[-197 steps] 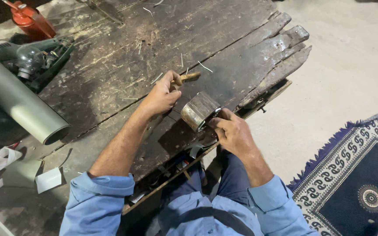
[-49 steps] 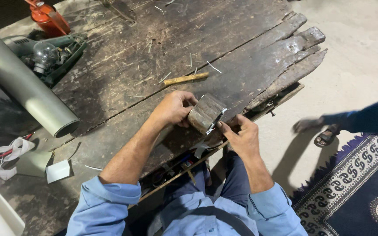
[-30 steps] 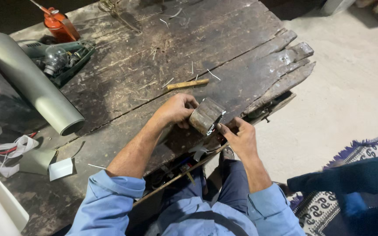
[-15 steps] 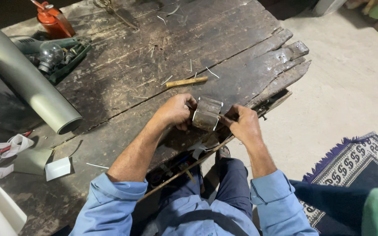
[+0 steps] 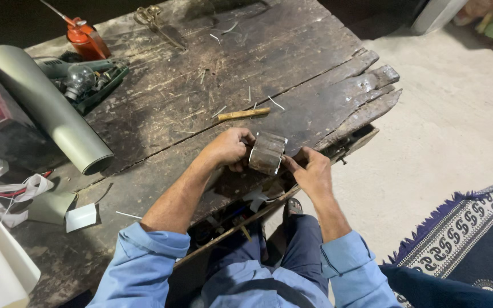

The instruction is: The person works on a cylindrical electrical component on a wooden workbench, using a thin metal wire to adjust or secure parts of the object. They repeatedly rotate and reposition the component while manipulating the wire with both hands.

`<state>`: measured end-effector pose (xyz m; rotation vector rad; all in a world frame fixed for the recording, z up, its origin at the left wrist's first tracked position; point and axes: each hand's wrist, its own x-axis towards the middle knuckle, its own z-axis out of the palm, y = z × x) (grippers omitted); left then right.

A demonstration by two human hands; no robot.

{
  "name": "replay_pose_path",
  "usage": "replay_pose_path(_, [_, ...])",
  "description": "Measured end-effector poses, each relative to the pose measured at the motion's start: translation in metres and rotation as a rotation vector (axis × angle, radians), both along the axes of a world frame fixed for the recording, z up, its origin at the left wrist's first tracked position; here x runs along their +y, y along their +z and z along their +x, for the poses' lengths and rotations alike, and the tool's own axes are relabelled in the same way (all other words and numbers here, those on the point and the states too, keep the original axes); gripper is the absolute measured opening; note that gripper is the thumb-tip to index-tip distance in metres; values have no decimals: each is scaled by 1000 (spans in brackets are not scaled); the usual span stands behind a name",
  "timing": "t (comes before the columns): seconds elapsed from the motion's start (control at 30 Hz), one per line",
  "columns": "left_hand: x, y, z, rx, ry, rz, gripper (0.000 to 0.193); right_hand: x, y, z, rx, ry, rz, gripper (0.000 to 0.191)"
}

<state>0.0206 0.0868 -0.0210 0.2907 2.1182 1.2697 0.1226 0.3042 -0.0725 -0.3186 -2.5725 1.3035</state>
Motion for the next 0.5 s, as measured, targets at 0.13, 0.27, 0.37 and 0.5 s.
replay_pose_path(0.13, [4,3,15,15,57,26,32,1,1,7,27,-13,-3,38])
replay_pose_path(0.27, [15,8,20,90,85,-11,32,13,4,6,50,9,139,40])
replay_pose_path(0.37, [29,14,23,121,101,-72,35,23,4,5,24,28,124,41])
replay_pose_path(0.5, [42,19,31,105,179,-83,32,30,5,3,108,12,189,45])
